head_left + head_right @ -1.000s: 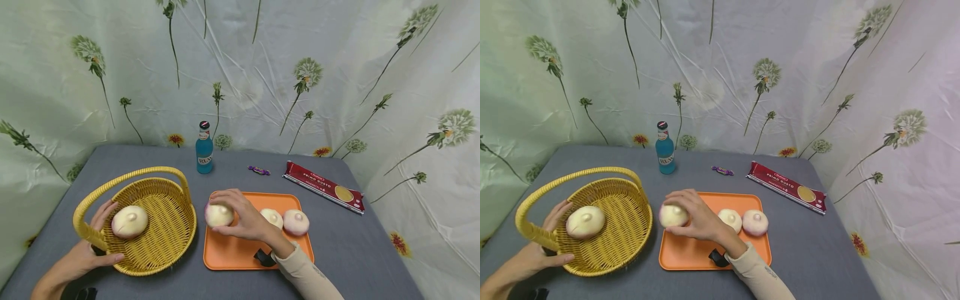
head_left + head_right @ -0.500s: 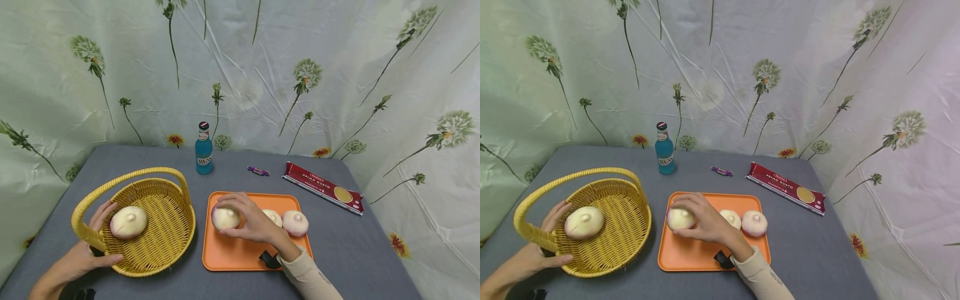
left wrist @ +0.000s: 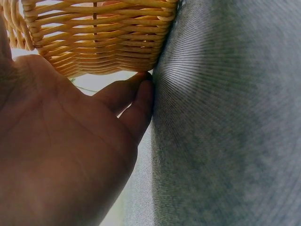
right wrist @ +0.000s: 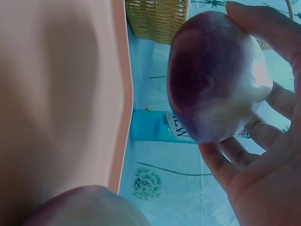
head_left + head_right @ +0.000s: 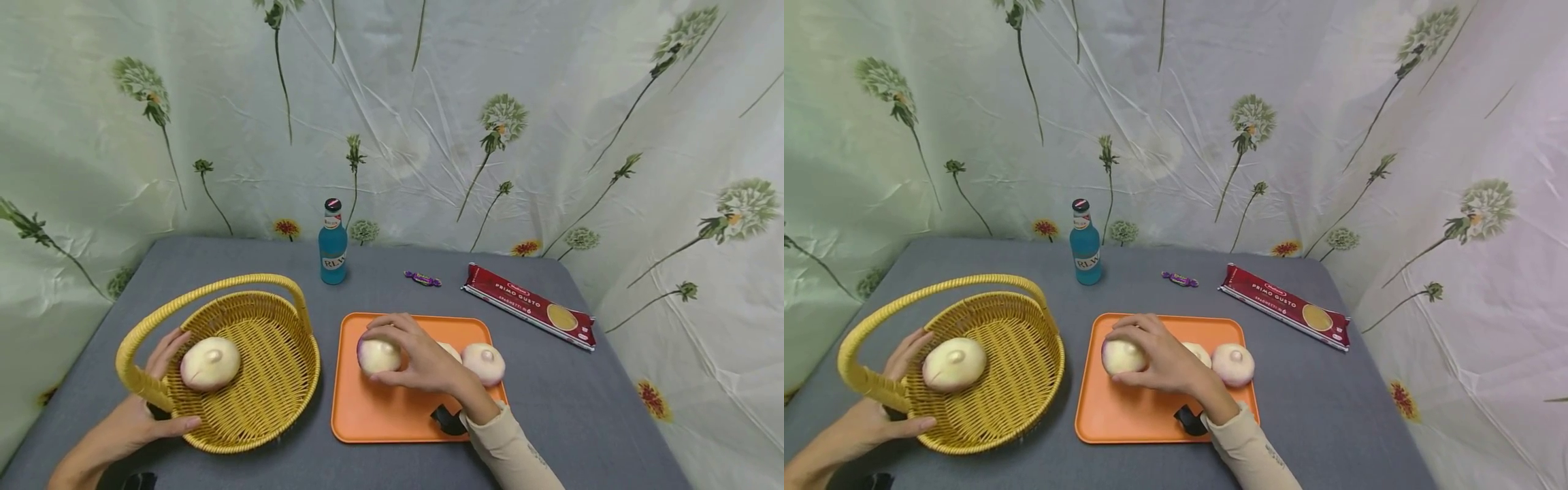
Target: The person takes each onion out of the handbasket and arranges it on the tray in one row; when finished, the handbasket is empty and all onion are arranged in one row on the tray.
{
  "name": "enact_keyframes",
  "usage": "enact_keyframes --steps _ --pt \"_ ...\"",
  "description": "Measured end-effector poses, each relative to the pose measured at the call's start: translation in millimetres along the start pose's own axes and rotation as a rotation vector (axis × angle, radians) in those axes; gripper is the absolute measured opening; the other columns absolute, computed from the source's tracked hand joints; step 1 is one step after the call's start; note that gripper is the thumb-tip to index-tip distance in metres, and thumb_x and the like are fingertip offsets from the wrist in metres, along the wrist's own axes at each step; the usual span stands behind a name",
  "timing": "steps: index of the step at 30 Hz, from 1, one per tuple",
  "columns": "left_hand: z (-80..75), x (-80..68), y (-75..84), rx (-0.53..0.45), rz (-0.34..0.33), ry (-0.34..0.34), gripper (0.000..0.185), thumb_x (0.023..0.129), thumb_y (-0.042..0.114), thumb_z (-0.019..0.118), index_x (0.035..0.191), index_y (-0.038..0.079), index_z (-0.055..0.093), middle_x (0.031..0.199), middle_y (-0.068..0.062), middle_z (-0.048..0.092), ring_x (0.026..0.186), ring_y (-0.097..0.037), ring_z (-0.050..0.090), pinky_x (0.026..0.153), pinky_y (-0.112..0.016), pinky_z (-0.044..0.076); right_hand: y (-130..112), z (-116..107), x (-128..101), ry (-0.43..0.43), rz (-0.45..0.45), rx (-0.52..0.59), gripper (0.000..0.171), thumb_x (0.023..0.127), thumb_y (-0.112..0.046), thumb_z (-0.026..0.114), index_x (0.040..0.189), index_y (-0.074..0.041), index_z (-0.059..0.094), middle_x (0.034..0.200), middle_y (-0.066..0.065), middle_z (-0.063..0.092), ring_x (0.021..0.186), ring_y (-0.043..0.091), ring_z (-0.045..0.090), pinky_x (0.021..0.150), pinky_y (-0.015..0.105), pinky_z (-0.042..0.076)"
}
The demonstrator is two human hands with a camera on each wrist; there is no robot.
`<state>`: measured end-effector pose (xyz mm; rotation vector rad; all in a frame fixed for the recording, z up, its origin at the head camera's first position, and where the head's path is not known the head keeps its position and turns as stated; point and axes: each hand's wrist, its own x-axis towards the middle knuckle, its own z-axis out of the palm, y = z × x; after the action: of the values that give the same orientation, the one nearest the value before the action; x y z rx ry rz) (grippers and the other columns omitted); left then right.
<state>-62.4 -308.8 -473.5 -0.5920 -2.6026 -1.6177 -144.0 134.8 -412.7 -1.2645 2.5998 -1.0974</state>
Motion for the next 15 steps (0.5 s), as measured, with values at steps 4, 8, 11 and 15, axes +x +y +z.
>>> enact_keyframes --steps 4,8,11,15 --pt "0.0 0.9 0.4 -0.008 0.012 -0.002 0.118 0.071 -0.005 0.079 0.162 0.011 0.008 0.166 0.003 -0.008 0.146 0.005 -0.008 0.101 -0.002 0.005 2.0 -1.4 -0.7 -0.022 0.018 -0.019 0.047 0.083 -0.033 0.082 0.125 -0.023 0.064 0.134 -0.006 0.052 0.129 0.014 0.042 0.094 0.036 0.05" --pt "0.4 2.1 0.7 -0.003 0.038 0.005 0.12 0.067 -0.006 0.081 0.162 0.009 0.009 0.166 0.0 -0.006 0.147 0.003 -0.006 0.101 -0.003 0.006 4.5 -1.3 -1.0 -0.06 0.035 -0.048 0.046 0.082 -0.034 0.083 0.124 -0.023 0.065 0.131 -0.006 0.052 0.127 0.015 0.041 0.093 0.035 0.049" --pt "0.7 2.6 1.2 0.006 0.042 0.009 0.121 0.066 -0.007 0.081 0.162 0.009 0.009 0.167 0.0 -0.004 0.147 0.003 -0.005 0.102 -0.003 0.006 6.0 -0.7 -1.3 -0.093 0.055 -0.071 0.046 0.082 -0.033 0.083 0.123 -0.022 0.064 0.13 -0.005 0.052 0.126 0.015 0.041 0.094 0.034 0.049" --pt "0.6 1.6 1.0 0.007 0.036 0.004 0.118 0.069 -0.006 0.08 0.162 0.009 0.009 0.166 0.002 -0.005 0.147 0.004 -0.006 0.101 -0.002 0.006 6.7 0.0 -2.4 -0.128 0.084 -0.085 0.047 0.082 -0.031 0.083 0.123 -0.02 0.064 0.129 -0.004 0.052 0.125 0.015 0.041 0.094 0.034 0.049"
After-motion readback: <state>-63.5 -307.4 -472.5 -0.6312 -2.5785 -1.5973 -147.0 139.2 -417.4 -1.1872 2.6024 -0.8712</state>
